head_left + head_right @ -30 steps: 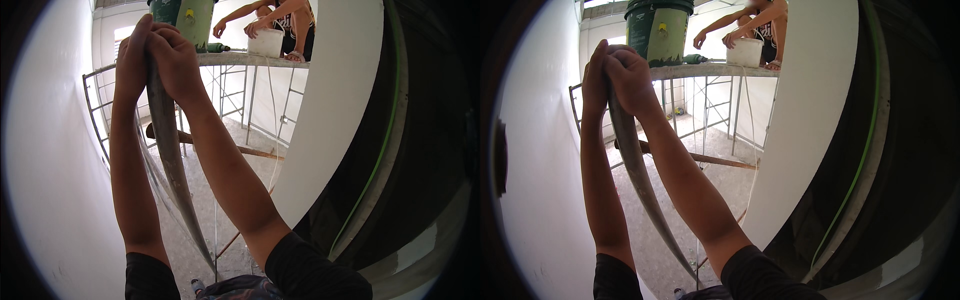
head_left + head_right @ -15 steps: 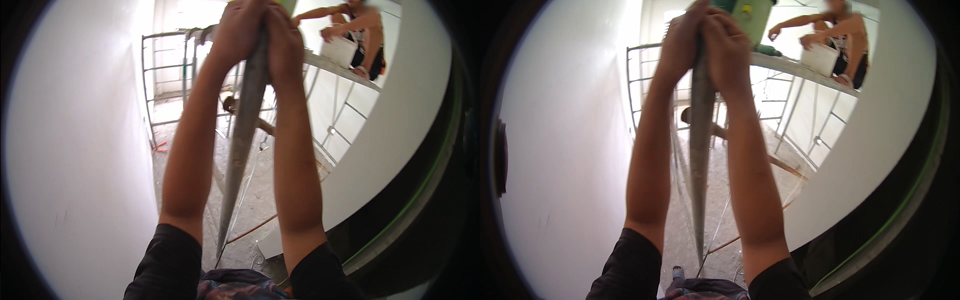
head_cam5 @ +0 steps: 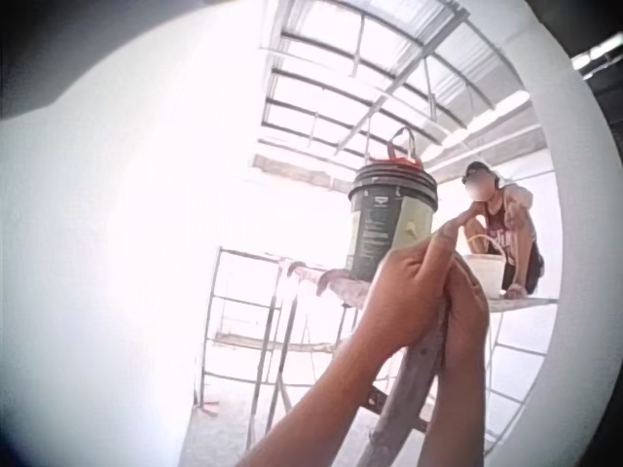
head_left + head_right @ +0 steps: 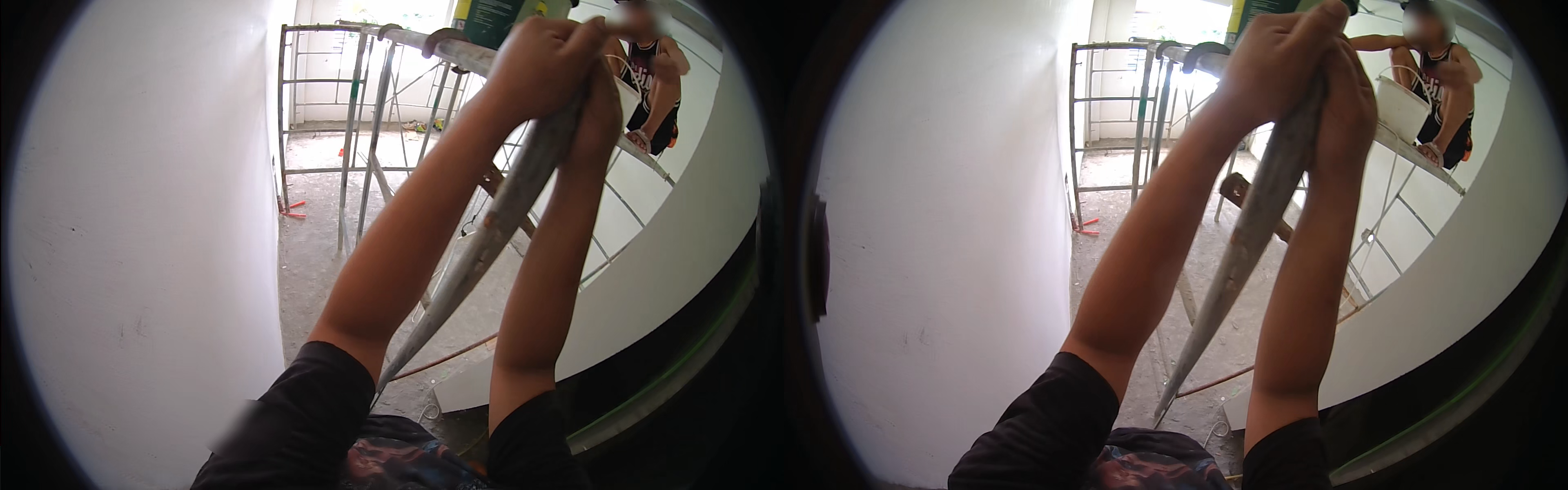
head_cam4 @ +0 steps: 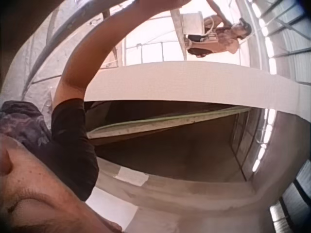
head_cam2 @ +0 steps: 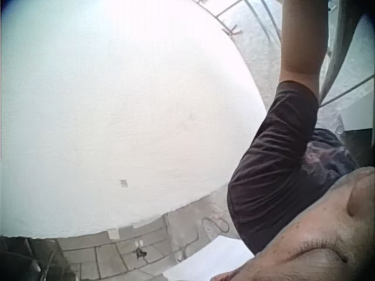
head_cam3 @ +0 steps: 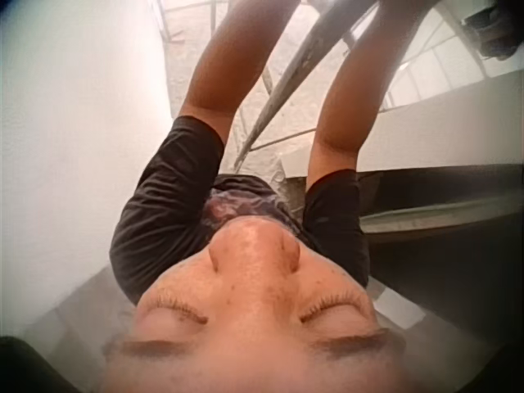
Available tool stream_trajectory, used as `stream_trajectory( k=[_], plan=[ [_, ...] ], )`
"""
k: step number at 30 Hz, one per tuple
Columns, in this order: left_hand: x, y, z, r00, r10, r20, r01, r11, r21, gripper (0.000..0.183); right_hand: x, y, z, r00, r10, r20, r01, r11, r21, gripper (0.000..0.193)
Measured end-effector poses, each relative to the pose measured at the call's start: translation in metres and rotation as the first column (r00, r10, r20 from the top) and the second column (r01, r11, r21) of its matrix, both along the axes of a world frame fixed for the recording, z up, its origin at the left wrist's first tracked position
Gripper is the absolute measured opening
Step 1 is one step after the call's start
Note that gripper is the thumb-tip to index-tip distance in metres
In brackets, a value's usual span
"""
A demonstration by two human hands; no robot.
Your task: The person lifts and positions vertical metal poles into a scaffolding frame in a room under construction. Another person is visible on the scaffolding platform above, handling a bucket.
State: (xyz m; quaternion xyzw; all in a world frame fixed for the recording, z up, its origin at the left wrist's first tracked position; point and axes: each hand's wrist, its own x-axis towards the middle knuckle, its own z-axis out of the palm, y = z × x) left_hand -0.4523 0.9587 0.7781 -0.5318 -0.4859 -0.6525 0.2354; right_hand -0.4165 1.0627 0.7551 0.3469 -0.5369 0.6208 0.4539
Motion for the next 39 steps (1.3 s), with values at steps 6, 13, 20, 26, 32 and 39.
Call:
stream_trajectory(
  k=[6,13,20,26,32,39],
  plan=[
    [0.008,-0.002,-0.009,0.984,0.049,-0.172,-0.024,0.99,0.142,0.058,-0.01,0.012,-0.004,0.998,-0.03,-0.058,0.031,0.999,0.021,0.035],
    [0.021,-0.027,0.003,0.992,-0.116,-0.044,0.115,0.993,-0.02,0.042,0.008,-0.001,-0.007,0.989,-0.145,0.018,0.145,0.989,0.006,0.036],
    [0.003,-0.036,-0.03,0.986,-0.121,-0.114,0.127,0.991,0.048,0.043,0.014,-0.044,-0.027,0.999,0.026,-0.027,-0.024,0.998,0.055,0.028],
    [0.0,-0.034,-0.035,0.992,-0.097,-0.074,0.102,0.992,0.067,0.04,0.016,-0.047,-0.032,0.999,-0.034,0.004,0.034,0.999,0.012,0.025],
    [0.006,-0.038,-0.031,0.992,-0.065,-0.11,0.068,0.997,0.027,0.04,0.024,-0.048,-0.028,0.998,0.038,0.054,-0.039,0.999,0.01,0.027],
    [0.007,-0.035,-0.031,0.986,-0.123,-0.114,0.132,0.988,0.076,0.041,0.024,-0.052,-0.028,0.998,0.05,0.029,-0.05,0.999,-0.018,0.026]
  ],
)
